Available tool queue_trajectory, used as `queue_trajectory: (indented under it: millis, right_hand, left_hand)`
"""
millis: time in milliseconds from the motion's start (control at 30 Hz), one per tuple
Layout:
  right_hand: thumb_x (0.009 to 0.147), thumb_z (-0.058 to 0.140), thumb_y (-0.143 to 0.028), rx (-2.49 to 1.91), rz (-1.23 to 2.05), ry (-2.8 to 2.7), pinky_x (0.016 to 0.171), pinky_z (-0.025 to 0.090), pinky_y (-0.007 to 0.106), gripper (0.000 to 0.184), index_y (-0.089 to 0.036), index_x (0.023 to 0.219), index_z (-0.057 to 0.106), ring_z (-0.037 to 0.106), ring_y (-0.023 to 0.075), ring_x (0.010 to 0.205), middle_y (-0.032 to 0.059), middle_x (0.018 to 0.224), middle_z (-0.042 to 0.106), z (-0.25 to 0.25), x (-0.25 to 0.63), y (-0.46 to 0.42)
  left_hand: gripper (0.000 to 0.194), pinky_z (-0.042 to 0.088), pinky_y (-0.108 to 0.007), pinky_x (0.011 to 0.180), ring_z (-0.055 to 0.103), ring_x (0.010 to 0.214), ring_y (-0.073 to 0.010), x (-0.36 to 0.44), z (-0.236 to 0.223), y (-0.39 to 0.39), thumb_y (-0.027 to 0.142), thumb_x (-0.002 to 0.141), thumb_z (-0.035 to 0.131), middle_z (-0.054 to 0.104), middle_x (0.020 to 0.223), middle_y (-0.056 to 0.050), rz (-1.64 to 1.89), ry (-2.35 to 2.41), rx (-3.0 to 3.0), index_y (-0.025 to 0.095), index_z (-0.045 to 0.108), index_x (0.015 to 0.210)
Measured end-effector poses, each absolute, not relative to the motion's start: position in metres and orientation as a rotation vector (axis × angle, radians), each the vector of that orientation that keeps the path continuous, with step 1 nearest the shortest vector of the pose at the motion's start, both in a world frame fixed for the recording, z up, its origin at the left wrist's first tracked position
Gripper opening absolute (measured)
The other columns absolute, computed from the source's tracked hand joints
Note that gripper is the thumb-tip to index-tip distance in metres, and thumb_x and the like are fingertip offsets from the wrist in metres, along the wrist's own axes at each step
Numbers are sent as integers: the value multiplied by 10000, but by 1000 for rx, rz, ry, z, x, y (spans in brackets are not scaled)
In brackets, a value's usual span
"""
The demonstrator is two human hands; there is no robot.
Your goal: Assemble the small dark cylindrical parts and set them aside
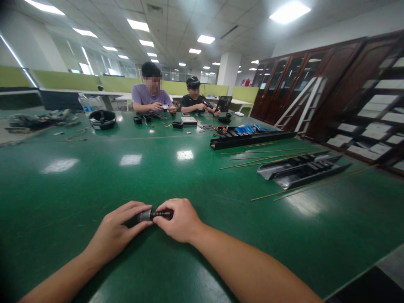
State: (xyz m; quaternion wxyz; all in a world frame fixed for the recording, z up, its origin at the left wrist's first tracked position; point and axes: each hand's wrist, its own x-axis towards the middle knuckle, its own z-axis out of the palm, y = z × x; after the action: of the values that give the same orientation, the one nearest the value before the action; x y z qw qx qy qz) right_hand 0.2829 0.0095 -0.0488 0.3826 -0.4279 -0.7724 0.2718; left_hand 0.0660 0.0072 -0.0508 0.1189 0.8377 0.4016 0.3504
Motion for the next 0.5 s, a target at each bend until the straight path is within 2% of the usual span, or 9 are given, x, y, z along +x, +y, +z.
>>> queue_trajectory:
  millis: [500]
  right_hand:
    - [780,735,-268,-1138,692,-1938,651,443,230,119,-196,869,764,645,134,707,5,793,733,-48,282,9]
  left_hand:
    - [291,537,-235,827,659,929,-152,65,-52,7,350,859,699,675,1043,-21,1039,1179,2453,263,679,1136]
